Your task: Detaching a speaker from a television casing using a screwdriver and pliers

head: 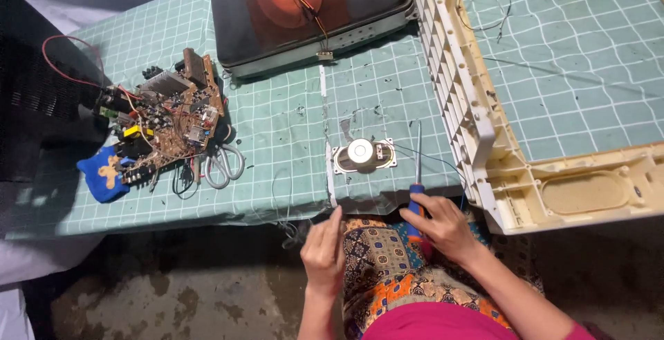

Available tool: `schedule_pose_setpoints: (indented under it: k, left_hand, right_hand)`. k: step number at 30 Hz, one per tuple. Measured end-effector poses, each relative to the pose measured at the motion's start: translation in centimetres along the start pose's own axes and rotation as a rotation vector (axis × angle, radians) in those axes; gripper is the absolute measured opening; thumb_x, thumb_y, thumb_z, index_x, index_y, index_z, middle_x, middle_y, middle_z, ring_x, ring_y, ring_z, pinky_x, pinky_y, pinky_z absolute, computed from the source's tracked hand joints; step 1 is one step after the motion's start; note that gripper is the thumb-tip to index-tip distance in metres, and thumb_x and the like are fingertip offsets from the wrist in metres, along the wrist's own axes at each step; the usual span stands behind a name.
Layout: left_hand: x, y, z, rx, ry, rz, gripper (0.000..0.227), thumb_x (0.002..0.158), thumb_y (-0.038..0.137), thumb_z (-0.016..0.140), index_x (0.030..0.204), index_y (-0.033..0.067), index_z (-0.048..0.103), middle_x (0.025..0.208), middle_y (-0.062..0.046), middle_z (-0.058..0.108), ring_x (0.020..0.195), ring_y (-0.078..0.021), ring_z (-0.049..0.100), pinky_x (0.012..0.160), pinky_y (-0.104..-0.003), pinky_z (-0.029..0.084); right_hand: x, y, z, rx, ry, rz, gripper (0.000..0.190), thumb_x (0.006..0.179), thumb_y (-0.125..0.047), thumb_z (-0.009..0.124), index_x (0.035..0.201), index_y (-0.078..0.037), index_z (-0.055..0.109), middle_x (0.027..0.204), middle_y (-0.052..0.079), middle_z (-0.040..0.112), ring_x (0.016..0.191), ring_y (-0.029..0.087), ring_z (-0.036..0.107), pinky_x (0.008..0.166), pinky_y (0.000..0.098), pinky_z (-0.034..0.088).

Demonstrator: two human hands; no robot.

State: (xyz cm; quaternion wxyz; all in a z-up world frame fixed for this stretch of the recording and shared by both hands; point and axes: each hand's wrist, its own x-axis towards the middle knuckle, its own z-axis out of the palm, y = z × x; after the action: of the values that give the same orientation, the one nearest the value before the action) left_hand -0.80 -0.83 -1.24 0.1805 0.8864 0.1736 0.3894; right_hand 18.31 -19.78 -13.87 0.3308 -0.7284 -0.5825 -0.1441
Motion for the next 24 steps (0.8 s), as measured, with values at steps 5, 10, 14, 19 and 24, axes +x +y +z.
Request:
schedule_pose_setpoints:
  k: [5,10,14,19,24]
  left_hand:
    - [-1.4,2.9,-0.7,-0.291,-0.155,-0.208,0.029,0.091,0.002,0.068,0.119,0.0058,0.074,0.078,-0.004,0.078,0.055,-0.0080,0.063,0.048,-0.019,0.055]
    - [-2.0,4.2,-0.3,-0.478,-0.308,-0.469,0.028,0.093,0.006,0.065,0.120,0.0022,0.074,0.085,-0.009,0.079,0.064,-0.0133,0.072,0.054,-0.025,0.057]
    - [-1.7,5.0,-0.2,-0.574,-0.300,-0.527,0.026,0.095,0.013,0.063,0.114,-0.0004,0.076,0.085,-0.009,0.081,0.065,-0.0138,0.072,0.054,-0.026,0.057]
    - [-2.8,4.9,0.8,-0.666,-0.337,-0.562,0.025,0.096,0.012,0.063,0.112,0.0003,0.078,0.073,-0.006,0.076,0.062,-0.0118,0.067,0.052,-0.024,0.052]
    - [-2.9,5.1,0.9,-0.618,-0.347,-0.562,0.024,0.094,0.013,0.065,0.109,0.0011,0.079,0.071,-0.004,0.076,0.056,-0.0103,0.063,0.048,-0.024,0.049]
  right_hand:
    - [1.8,1.2,2.2,-0.147,-0.017,0.053,0.037,0.084,-0.004,0.074,0.117,-0.019,0.067,0.136,0.007,0.055,0.111,0.024,0.060,0.099,0.0343,0.057]
    - [4.5,-0.9,-0.6,-0.044,-0.102,0.227,0.063,0.075,0.014,0.062,0.132,-0.013,0.064,0.147,0.012,0.055,0.128,0.031,0.059,0.124,0.0521,0.035]
    - [4.0,-1.5,-1.5,-0.018,-0.133,0.251,0.067,0.073,0.010,0.063,0.136,-0.013,0.063,0.149,0.014,0.055,0.133,0.030,0.057,0.123,0.0507,0.035]
    - [3.3,-0.5,-1.6,0.043,-0.134,0.197,0.069,0.070,0.001,0.074,0.137,-0.013,0.060,0.155,0.019,0.045,0.132,0.036,0.055,0.113,0.0472,0.047]
    - [3.9,0.4,-1.2,0.030,-0.033,0.268,0.062,0.075,0.006,0.074,0.133,-0.009,0.056,0.153,0.020,0.045,0.119,0.045,0.065,0.102,0.0485,0.057]
